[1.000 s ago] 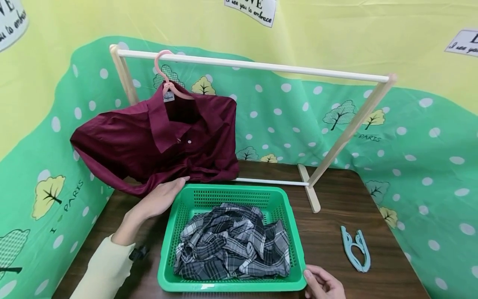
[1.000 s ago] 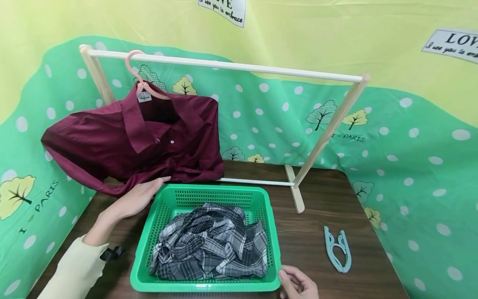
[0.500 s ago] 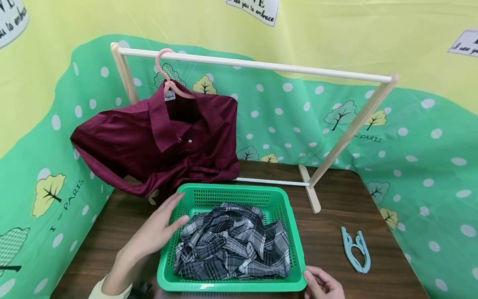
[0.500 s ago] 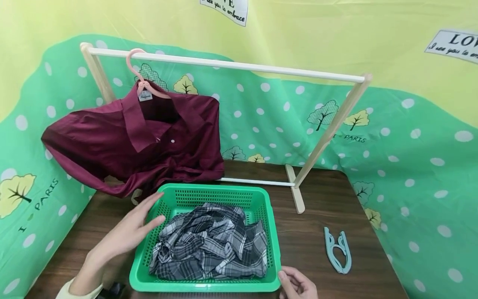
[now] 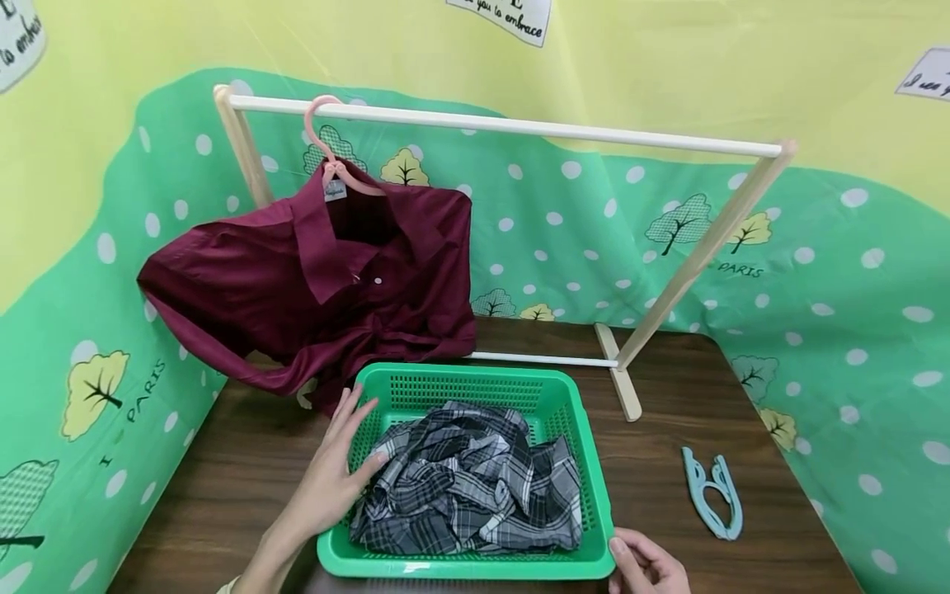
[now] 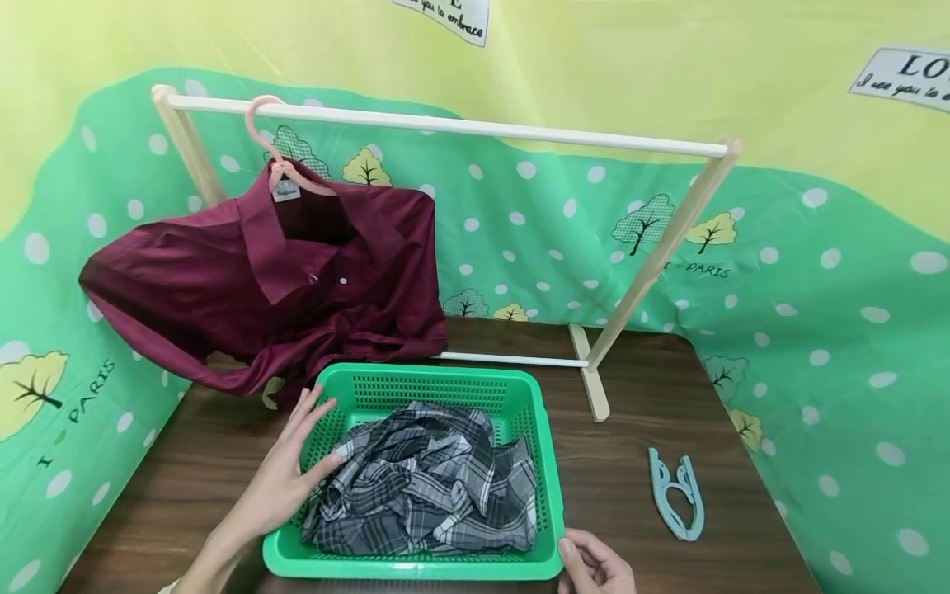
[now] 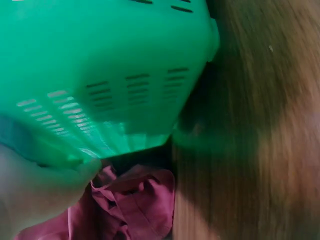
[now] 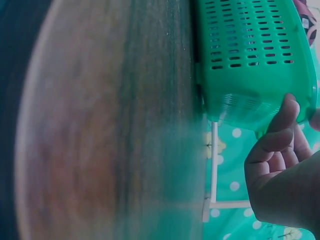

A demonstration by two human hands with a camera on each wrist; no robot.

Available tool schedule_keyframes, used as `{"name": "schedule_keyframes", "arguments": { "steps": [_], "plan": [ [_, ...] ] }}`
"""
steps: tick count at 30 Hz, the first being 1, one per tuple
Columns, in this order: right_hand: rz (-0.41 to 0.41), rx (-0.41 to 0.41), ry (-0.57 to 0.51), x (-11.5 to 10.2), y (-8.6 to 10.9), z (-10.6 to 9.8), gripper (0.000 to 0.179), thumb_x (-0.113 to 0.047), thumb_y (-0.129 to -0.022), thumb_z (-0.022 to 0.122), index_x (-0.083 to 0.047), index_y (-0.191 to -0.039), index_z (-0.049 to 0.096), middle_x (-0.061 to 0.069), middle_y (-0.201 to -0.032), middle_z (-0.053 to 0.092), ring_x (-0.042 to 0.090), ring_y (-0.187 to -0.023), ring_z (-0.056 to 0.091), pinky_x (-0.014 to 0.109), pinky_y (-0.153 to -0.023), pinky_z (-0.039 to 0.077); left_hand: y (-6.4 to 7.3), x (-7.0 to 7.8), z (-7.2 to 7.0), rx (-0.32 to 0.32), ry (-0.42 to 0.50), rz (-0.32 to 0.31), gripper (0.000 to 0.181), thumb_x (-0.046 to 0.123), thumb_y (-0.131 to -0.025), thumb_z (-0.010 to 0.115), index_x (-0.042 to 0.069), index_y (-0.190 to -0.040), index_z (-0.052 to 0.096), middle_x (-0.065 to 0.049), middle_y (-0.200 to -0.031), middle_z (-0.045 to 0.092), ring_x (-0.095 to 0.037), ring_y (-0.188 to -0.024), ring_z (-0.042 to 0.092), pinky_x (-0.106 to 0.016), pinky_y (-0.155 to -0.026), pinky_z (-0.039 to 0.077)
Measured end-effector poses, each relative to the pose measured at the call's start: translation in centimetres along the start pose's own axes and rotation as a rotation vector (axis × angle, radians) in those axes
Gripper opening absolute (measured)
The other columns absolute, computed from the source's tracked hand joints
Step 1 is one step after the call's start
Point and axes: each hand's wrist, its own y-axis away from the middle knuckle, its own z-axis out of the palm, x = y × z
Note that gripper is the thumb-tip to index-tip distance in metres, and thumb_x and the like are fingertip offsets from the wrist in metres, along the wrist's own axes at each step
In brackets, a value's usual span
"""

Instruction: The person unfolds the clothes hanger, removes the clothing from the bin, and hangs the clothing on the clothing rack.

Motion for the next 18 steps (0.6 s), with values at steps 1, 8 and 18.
{"name": "schedule_keyframes", "arguments": {
  "steps": [1,8,18],
  "plan": [
    [0.000,-0.001,-0.007,0.0,0.0,0.0,0.041,0.000,-0.110,0.067,-0.033,-0.094,0.084,-0.006,-0.067,0.073,0.012,-0.048,0.059,0.028,-0.043,0.049,0.0,-0.1,0.1,0.004,0.021,-0.001,0.072,0.018,-0.109,0.076,0.007,-0.172,0.043,-0.016,-0.190,0.017,-0.055,-0.175,0.006,-0.091,-0.125,0.018],
    [-0.035,-0.009,-0.015,0.0,0.2,0.1,0.044,0.001,-0.110,0.066,-0.036,-0.095,0.083,-0.006,-0.063,0.069,0.011,-0.047,0.058,0.028,-0.041,0.047,-0.2,-0.6,0.2,0.025,0.148,-0.029,0.066,0.011,-0.109,0.074,0.007,-0.169,0.048,-0.015,-0.189,0.023,-0.053,-0.176,0.003,-0.091,-0.126,0.013],
    [-0.001,-0.012,0.030,-0.1,0.0,-0.2,0.037,-0.003,-0.111,0.067,-0.032,-0.096,0.084,-0.002,-0.062,0.068,0.014,-0.049,0.059,0.029,-0.042,0.047,-0.1,-1.1,0.4,0.047,0.243,-0.009,0.067,-0.008,-0.107,0.061,0.006,-0.171,0.045,-0.015,-0.188,0.023,-0.049,-0.176,0.001,-0.074,-0.139,0.006]
  ]
}}
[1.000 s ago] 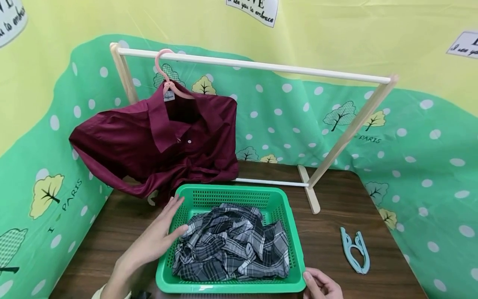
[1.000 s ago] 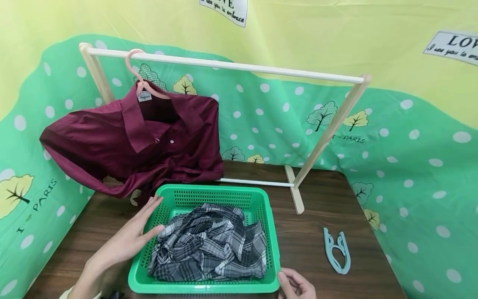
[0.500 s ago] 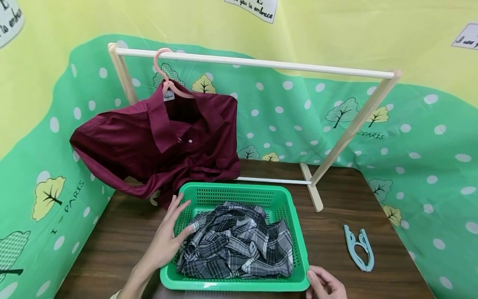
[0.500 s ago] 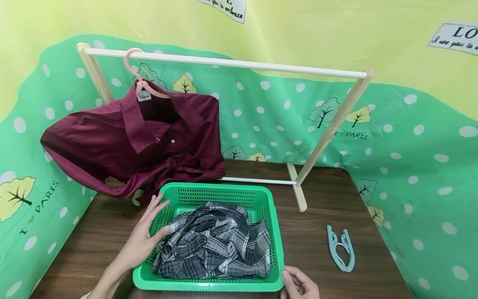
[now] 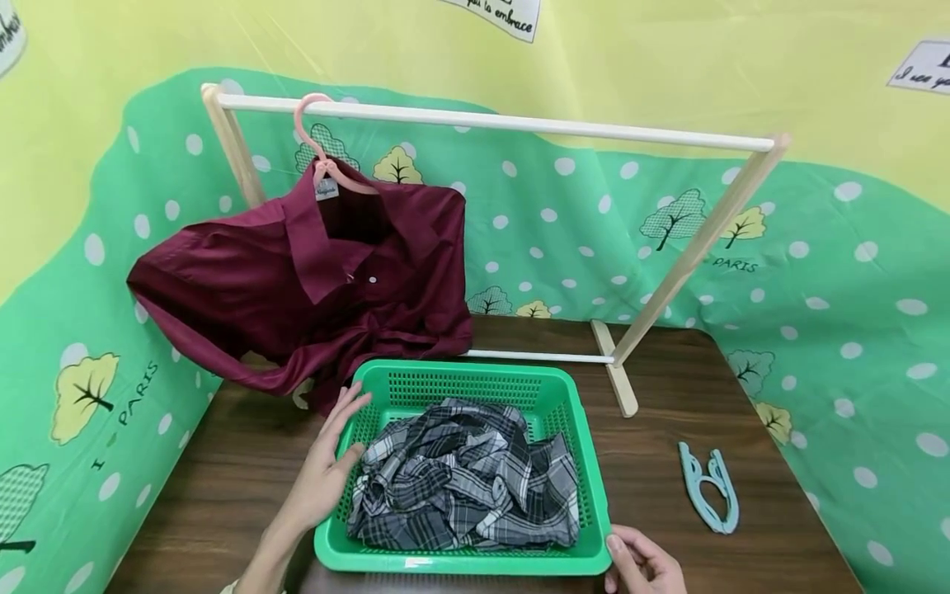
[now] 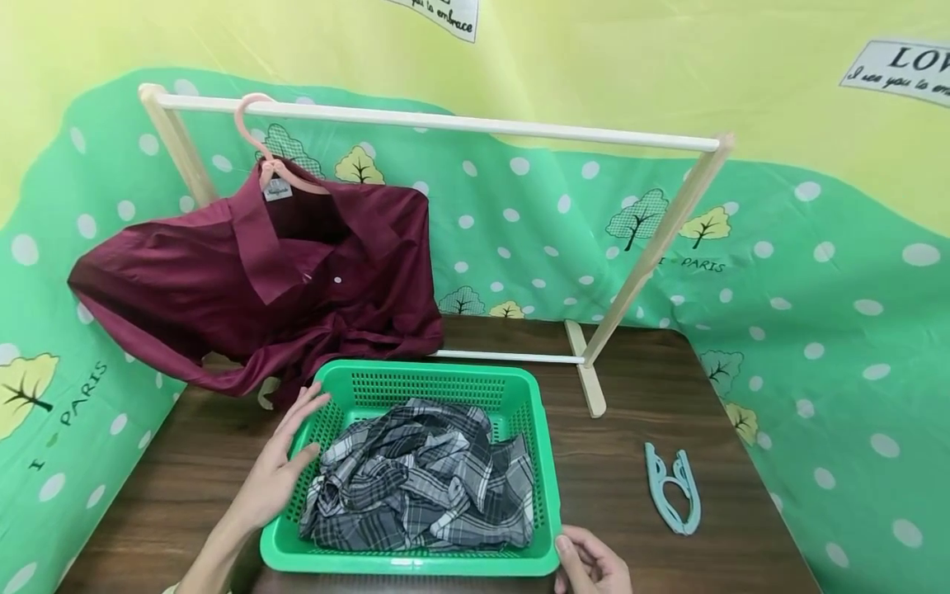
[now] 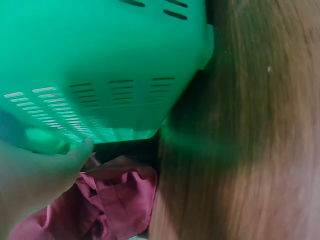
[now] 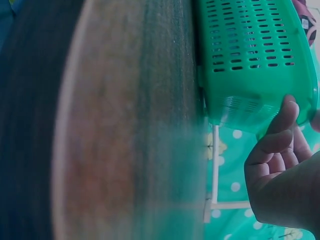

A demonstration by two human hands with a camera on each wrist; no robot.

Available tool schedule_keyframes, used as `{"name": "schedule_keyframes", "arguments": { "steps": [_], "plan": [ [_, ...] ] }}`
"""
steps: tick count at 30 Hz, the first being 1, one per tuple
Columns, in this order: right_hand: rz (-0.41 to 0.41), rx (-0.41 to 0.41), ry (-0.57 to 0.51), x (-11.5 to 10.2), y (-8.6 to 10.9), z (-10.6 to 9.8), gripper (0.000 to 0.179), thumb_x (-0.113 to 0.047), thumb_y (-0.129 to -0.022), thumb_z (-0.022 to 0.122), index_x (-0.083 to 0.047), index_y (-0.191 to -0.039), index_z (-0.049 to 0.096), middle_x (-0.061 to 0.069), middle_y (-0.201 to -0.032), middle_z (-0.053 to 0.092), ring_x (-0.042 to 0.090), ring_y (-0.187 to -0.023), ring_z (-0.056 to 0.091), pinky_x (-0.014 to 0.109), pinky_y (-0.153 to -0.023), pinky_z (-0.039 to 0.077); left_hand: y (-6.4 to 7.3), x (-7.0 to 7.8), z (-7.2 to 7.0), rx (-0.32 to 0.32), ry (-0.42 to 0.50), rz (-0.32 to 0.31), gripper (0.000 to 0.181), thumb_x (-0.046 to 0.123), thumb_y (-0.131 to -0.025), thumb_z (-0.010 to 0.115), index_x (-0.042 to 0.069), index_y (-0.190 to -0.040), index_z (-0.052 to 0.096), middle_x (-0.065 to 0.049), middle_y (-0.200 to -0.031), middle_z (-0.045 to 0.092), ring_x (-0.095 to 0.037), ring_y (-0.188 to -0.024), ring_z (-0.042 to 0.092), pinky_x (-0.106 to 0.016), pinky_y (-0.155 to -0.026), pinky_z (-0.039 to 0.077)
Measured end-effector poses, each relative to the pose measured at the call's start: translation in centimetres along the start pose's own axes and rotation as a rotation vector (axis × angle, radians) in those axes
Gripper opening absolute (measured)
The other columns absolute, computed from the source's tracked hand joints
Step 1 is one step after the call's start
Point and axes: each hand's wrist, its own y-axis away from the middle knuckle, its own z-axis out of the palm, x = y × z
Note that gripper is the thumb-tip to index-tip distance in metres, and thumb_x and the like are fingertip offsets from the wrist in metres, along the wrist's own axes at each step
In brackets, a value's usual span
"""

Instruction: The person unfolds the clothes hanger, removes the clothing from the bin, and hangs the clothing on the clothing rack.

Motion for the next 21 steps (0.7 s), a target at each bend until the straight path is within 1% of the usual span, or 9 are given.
{"name": "schedule_keyframes", "arguments": {
  "steps": [2,3,5,6,11,14,15,17,21],
  "plan": [
    [0.019,-0.011,0.024,-0.2,-0.1,-0.1,0.032,-0.005,-0.112,0.067,-0.028,-0.098,0.085,0.000,-0.062,0.068,0.015,-0.050,0.059,0.030,-0.042,0.047,0.1,-0.1,0.0,0.006,0.033,0.000,0.074,-0.012,-0.103,0.058,0.008,-0.172,0.043,-0.014,-0.189,0.023,-0.044,-0.177,0.001,-0.046,-0.145,0.006],
    [0.027,-0.015,0.031,-0.2,-0.1,-0.2,0.030,-0.005,-0.112,0.067,-0.025,-0.099,0.085,0.001,-0.062,0.068,0.015,-0.050,0.060,0.030,-0.043,0.047,0.1,-0.1,0.0,0.009,0.050,0.000,0.077,-0.014,-0.101,0.057,0.008,-0.173,0.042,-0.013,-0.189,0.022,-0.040,-0.177,0.001,-0.031,-0.142,0.006],
    [0.044,-0.022,0.041,-0.4,-0.2,-0.3,0.026,-0.005,-0.112,0.067,-0.020,-0.100,0.085,0.002,-0.063,0.069,0.015,-0.050,0.060,0.030,-0.043,0.048,0.2,-0.2,0.0,0.015,0.074,0.008,0.080,-0.015,-0.099,0.057,0.007,-0.174,0.040,-0.014,-0.189,0.023,-0.037,-0.178,0.001,-0.007,-0.131,0.008],
    [0.049,-0.027,0.045,-0.4,-0.2,-0.4,0.024,-0.006,-0.112,0.067,-0.018,-0.101,0.085,0.002,-0.064,0.070,0.015,-0.051,0.060,0.030,-0.044,0.049,0.2,-0.3,0.0,0.018,0.080,0.013,0.080,-0.015,-0.098,0.057,0.006,-0.174,0.040,-0.015,-0.188,0.023,-0.036,-0.178,0.002,0.000,-0.125,0.009],
    [0.047,-0.035,0.085,-0.7,-0.3,-0.5,0.018,-0.004,-0.112,0.066,0.001,-0.108,0.083,0.000,-0.067,0.072,0.016,-0.052,0.061,0.030,-0.045,0.050,0.2,-0.3,0.1,0.025,0.102,0.003,0.083,-0.017,-0.097,0.056,0.005,-0.175,0.037,-0.016,-0.188,0.023,-0.041,-0.176,0.001,0.002,-0.123,0.010],
    [0.045,-0.039,0.128,-1.0,-0.4,-0.7,0.019,-0.006,-0.112,0.067,0.005,-0.111,0.082,0.003,-0.066,0.070,0.016,-0.053,0.062,0.031,-0.046,0.051,0.2,-0.2,0.1,0.025,0.112,-0.001,0.084,-0.017,-0.097,0.056,0.005,-0.175,0.036,-0.017,-0.188,0.023,-0.043,-0.176,0.001,0.002,-0.123,0.010],
    [0.034,-0.043,0.144,-1.1,-0.5,-0.9,0.020,-0.007,-0.112,0.066,0.007,-0.113,0.082,0.003,-0.067,0.070,0.016,-0.054,0.062,0.032,-0.047,0.051,0.2,-0.2,0.1,0.027,0.117,0.005,0.084,-0.017,-0.097,0.056,0.004,-0.175,0.036,-0.018,-0.188,0.023,-0.037,-0.177,0.002,0.002,-0.123,0.010],
    [0.023,-0.047,0.168,-1.4,-0.7,-1.3,0.023,-0.009,-0.114,0.065,0.006,-0.114,0.082,0.004,-0.069,0.070,0.017,-0.056,0.064,0.032,-0.050,0.054,0.2,-0.3,0.2,0.029,0.131,0.015,0.084,-0.018,-0.096,0.056,0.003,-0.175,0.036,-0.020,-0.187,0.023,-0.018,-0.178,0.009,0.001,-0.124,0.013],
    [-0.005,-0.044,0.218,-1.9,-1.6,-2.9,0.028,-0.015,-0.117,0.062,0.007,-0.119,0.080,-0.001,-0.075,0.074,0.017,-0.060,0.066,0.033,-0.054,0.056,0.1,-0.6,0.2,0.035,0.158,0.030,0.084,-0.020,-0.096,0.054,0.001,-0.175,0.034,-0.023,-0.186,0.024,0.018,-0.162,0.020,0.000,-0.124,0.019]
  ]
}}
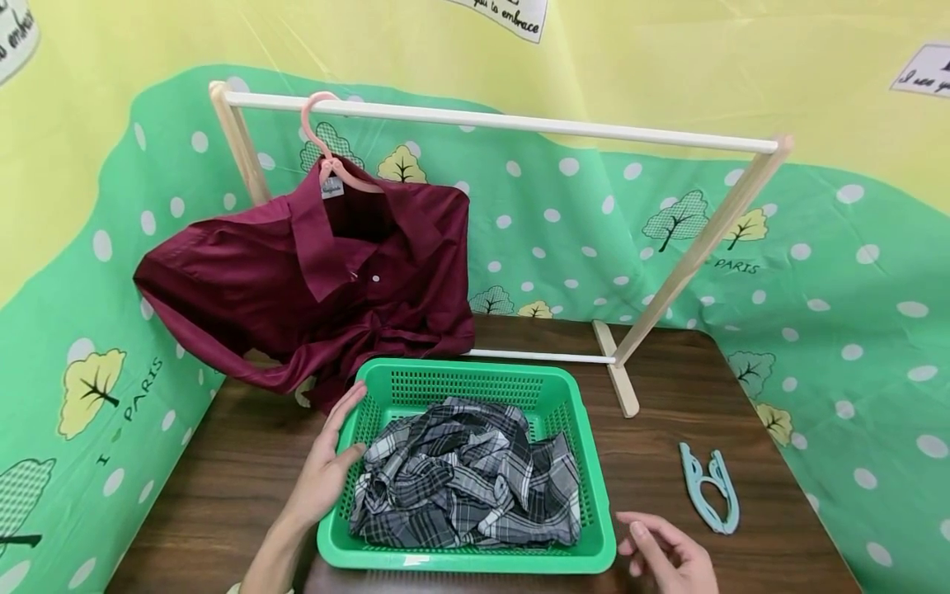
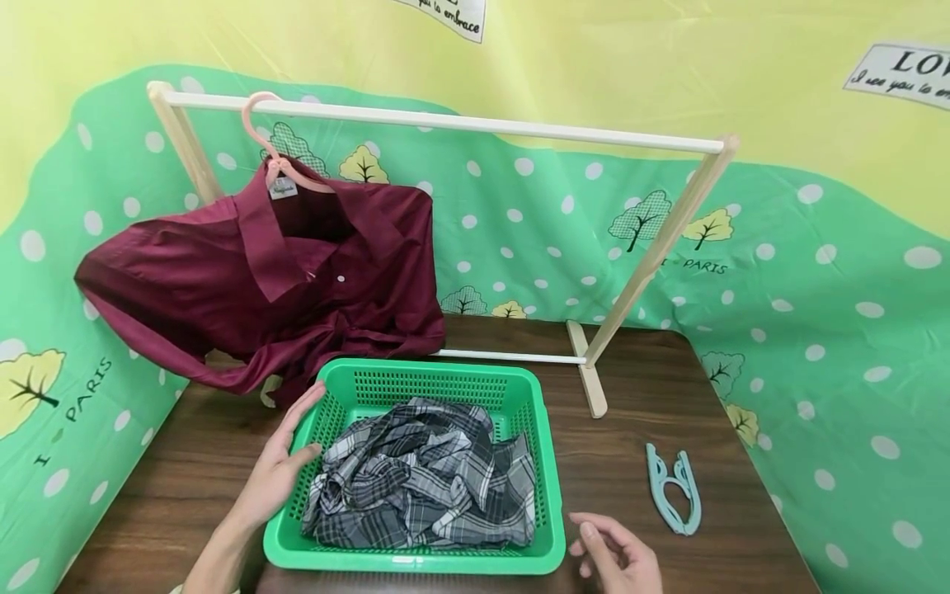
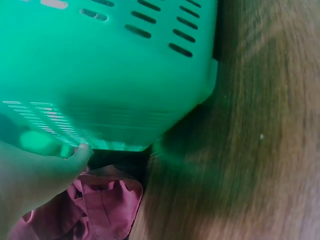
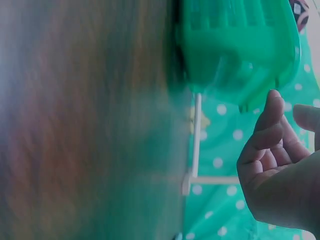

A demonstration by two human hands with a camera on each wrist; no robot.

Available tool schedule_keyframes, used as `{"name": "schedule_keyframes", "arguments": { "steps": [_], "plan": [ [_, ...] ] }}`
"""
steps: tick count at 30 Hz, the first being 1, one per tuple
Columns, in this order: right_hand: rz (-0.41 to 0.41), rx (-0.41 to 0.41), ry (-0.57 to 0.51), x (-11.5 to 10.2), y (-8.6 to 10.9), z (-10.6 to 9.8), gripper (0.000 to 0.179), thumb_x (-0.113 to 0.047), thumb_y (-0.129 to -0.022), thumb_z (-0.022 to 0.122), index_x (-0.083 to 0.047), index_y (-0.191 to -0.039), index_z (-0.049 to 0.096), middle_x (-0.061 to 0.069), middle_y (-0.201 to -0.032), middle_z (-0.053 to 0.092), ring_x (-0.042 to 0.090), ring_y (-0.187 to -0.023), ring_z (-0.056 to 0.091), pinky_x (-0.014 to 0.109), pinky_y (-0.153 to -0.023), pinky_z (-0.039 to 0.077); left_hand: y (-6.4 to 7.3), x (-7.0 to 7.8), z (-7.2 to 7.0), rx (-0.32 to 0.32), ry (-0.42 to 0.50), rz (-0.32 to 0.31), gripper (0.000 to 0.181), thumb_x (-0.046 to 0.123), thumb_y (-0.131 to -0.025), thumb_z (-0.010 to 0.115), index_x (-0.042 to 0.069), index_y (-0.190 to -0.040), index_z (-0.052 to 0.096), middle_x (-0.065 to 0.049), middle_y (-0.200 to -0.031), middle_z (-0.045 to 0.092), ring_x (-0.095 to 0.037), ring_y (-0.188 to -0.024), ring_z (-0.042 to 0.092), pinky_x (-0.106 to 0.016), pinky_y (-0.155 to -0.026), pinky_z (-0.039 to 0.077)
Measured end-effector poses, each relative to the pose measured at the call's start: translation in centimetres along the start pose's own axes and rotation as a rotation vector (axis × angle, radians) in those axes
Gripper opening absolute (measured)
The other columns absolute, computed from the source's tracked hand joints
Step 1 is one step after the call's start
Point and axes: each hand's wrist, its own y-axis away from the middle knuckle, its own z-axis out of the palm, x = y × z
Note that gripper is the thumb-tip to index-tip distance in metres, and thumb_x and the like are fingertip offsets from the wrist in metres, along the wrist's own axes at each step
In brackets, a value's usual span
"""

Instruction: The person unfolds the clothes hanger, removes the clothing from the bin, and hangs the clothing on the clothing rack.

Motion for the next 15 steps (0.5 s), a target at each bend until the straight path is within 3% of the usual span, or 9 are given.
{"name": "schedule_keyframes", "arguments": {
  "steps": [7,13,15],
  "plan": [
    [-0.056,0.068,0.025,0.7,-2.1,-2.8,0.025,-0.017,-0.116,0.065,0.001,-0.121,0.081,-0.003,-0.076,0.077,0.016,-0.060,0.067,0.030,-0.052,0.053,0.0,-0.1,0.0,0.001,0.011,-0.022,0.085,-0.021,-0.096,0.052,0.000,-0.175,0.033,-0.023,-0.186,0.025,0.022,-0.159,0.022,0.000,-0.122,0.021],
    [0.007,0.136,-0.084,1.9,-4.8,-5.9,0.016,-0.018,-0.112,0.072,-0.024,-0.113,0.088,-0.010,-0.076,0.080,0.011,-0.061,0.070,0.026,-0.053,0.053,0.0,0.0,0.1,0.003,0.014,-0.036,0.085,-0.020,-0.096,0.053,0.001,-0.175,0.034,-0.021,-0.186,0.025,0.019,-0.160,0.022,0.000,-0.122,0.022],
    [0.032,0.171,-0.131,2.3,-5.9,-6.9,0.016,-0.018,-0.111,0.075,-0.027,-0.110,0.088,-0.013,-0.076,0.080,0.009,-0.060,0.069,0.024,-0.054,0.053,0.0,0.0,0.0,0.002,0.012,-0.046,0.085,-0.020,-0.096,0.053,0.003,-0.176,0.034,-0.020,-0.186,0.025,0.014,-0.163,0.021,0.000,-0.122,0.022]
  ]
}}
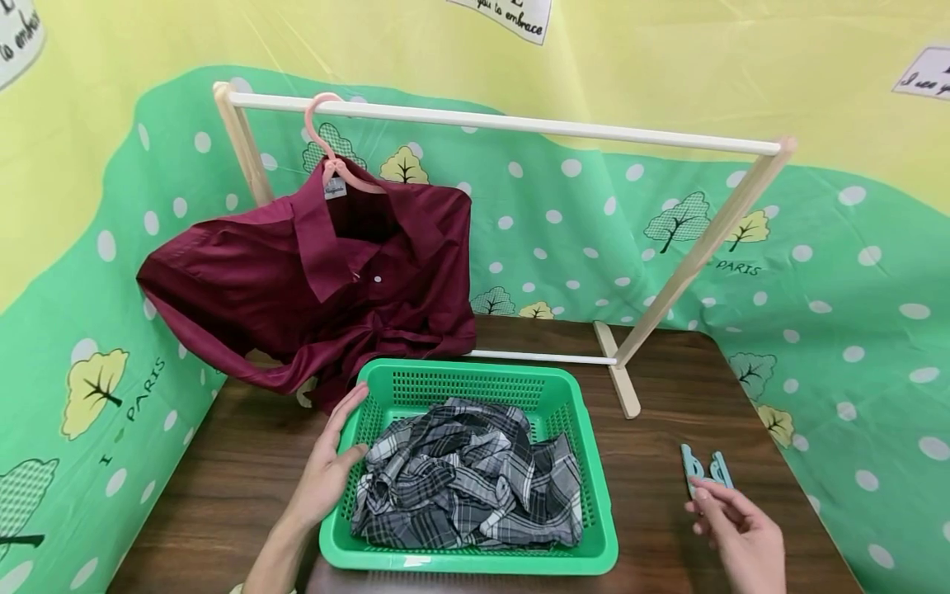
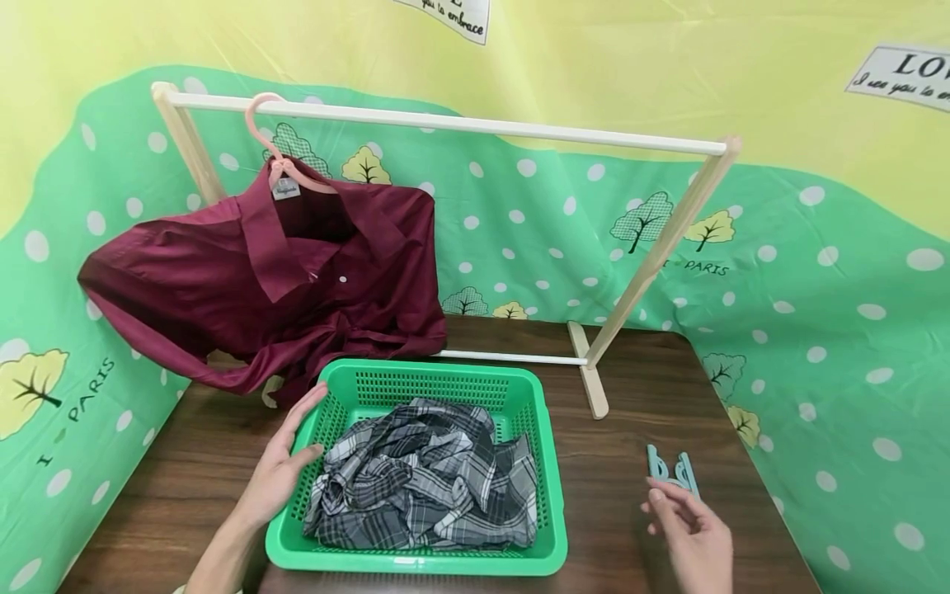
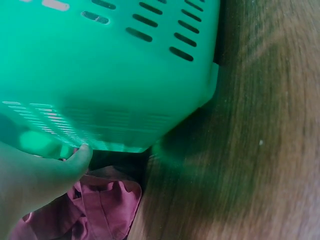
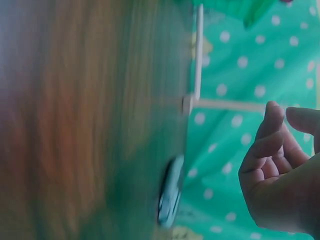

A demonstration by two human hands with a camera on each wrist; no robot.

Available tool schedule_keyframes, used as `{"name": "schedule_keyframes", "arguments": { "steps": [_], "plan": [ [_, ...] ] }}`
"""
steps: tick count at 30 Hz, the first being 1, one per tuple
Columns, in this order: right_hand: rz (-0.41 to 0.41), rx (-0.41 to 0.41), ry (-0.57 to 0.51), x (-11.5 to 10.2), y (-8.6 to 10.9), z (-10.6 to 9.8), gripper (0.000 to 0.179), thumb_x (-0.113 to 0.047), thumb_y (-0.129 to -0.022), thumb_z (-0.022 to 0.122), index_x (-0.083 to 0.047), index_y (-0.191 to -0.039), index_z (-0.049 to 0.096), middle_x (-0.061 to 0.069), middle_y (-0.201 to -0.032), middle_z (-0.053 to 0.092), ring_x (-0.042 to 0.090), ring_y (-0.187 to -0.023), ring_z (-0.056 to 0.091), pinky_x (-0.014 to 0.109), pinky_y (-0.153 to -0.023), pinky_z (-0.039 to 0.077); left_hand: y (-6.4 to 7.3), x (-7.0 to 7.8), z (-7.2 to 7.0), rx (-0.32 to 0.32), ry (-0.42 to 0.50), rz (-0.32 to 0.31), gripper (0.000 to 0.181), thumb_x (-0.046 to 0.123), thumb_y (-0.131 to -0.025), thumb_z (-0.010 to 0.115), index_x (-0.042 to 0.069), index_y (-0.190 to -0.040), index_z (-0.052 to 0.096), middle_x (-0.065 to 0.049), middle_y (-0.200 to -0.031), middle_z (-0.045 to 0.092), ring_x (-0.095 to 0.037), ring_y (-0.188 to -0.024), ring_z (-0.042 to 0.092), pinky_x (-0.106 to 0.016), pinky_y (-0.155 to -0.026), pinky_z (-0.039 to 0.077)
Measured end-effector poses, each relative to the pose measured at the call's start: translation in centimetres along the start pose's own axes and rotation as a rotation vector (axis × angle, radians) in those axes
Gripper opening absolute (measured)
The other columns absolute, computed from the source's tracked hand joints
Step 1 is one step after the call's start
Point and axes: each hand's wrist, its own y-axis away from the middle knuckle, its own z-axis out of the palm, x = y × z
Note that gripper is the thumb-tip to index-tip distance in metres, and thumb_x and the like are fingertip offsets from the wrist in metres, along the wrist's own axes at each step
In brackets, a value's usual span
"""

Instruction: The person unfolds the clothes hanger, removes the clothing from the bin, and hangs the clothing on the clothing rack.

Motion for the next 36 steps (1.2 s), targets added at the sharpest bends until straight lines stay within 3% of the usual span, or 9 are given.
{"name": "schedule_keyframes", "arguments": {
  "steps": [4,12,18,22,24,29,36],
  "plan": [
    [0.084,0.072,-0.115,0.6,-2.4,-1.4,0.014,-0.018,-0.108,0.079,-0.028,-0.105,0.089,-0.014,-0.075,0.080,0.008,-0.060,0.067,0.021,-0.055,0.051,0.0,0.0,0.0,-0.001,-0.002,-0.007,0.085,-0.019,-0.097,0.053,0.004,-0.176,0.034,-0.019,-0.187,0.025,0.006,-0.165,0.019,0.000,-0.122,0.021],
    [0.165,0.218,-0.162,1.9,-5.4,-3.1,0.019,-0.013,-0.103,0.084,-0.030,-0.101,0.089,-0.021,-0.073,0.078,0.004,-0.061,0.069,0.019,-0.055,0.050,-0.2,0.1,0.2,-0.005,0.010,0.044,0.084,-0.021,-0.094,0.054,-0.001,-0.174,0.035,-0.023,-0.185,0.026,0.020,-0.159,0.023,0.000,-0.122,0.022],
    [0.156,0.287,0.027,3.0,-7.0,-3.6,0.027,-0.020,-0.102,0.085,-0.046,-0.094,0.083,-0.033,-0.072,0.067,-0.009,-0.072,0.061,0.011,-0.062,0.049,-0.1,0.1,0.1,-0.002,0.005,0.033,0.085,-0.020,-0.094,0.054,0.002,-0.175,0.035,-0.021,-0.185,0.026,0.020,-0.159,0.023,0.000,-0.122,0.021],
    [0.200,0.250,0.167,4.0,-7.8,-4.1,0.021,-0.031,-0.102,0.085,-0.051,-0.098,0.078,-0.033,-0.074,0.062,-0.009,-0.075,0.057,0.013,-0.064,0.049,0.0,-0.1,-0.1,-0.002,0.002,0.033,0.086,-0.021,-0.094,0.053,0.002,-0.175,0.035,-0.022,-0.186,0.026,0.021,-0.159,0.023,0.001,-0.122,0.021],
    [0.226,0.198,0.251,4.5,-8.1,-4.3,0.012,-0.034,-0.102,0.085,-0.039,-0.113,0.082,-0.032,-0.075,0.061,-0.008,-0.075,0.056,0.015,-0.066,0.050,0.1,-0.1,-0.1,-0.003,0.002,0.040,0.086,-0.021,-0.094,0.053,0.001,-0.175,0.035,-0.023,-0.185,0.026,0.021,-0.159,0.023,0.000,-0.122,0.021],
    [0.226,0.090,0.448,5.3,-8.3,-4.8,0.062,-0.040,-0.100,0.087,-0.005,-0.148,0.069,-0.030,-0.078,0.063,-0.009,-0.072,0.056,0.015,-0.067,0.048,0.0,-0.1,-0.1,-0.003,0.004,0.046,0.086,-0.021,-0.094,0.053,0.001,-0.175,0.035,-0.024,-0.185,0.026,0.021,-0.159,0.024,0.000,-0.123,0.021],
    [0.108,0.081,0.577,5.5,-8.3,-4.9,0.057,-0.039,-0.101,0.086,-0.001,-0.142,0.073,-0.027,-0.074,0.067,-0.006,-0.068,0.057,0.013,-0.071,0.040,0.0,0.1,0.0,0.001,0.012,0.046,0.085,-0.021,-0.094,0.054,0.001,-0.174,0.035,-0.023,-0.185,0.026,0.021,-0.159,0.024,0.000,-0.123,0.021]
  ]
}}
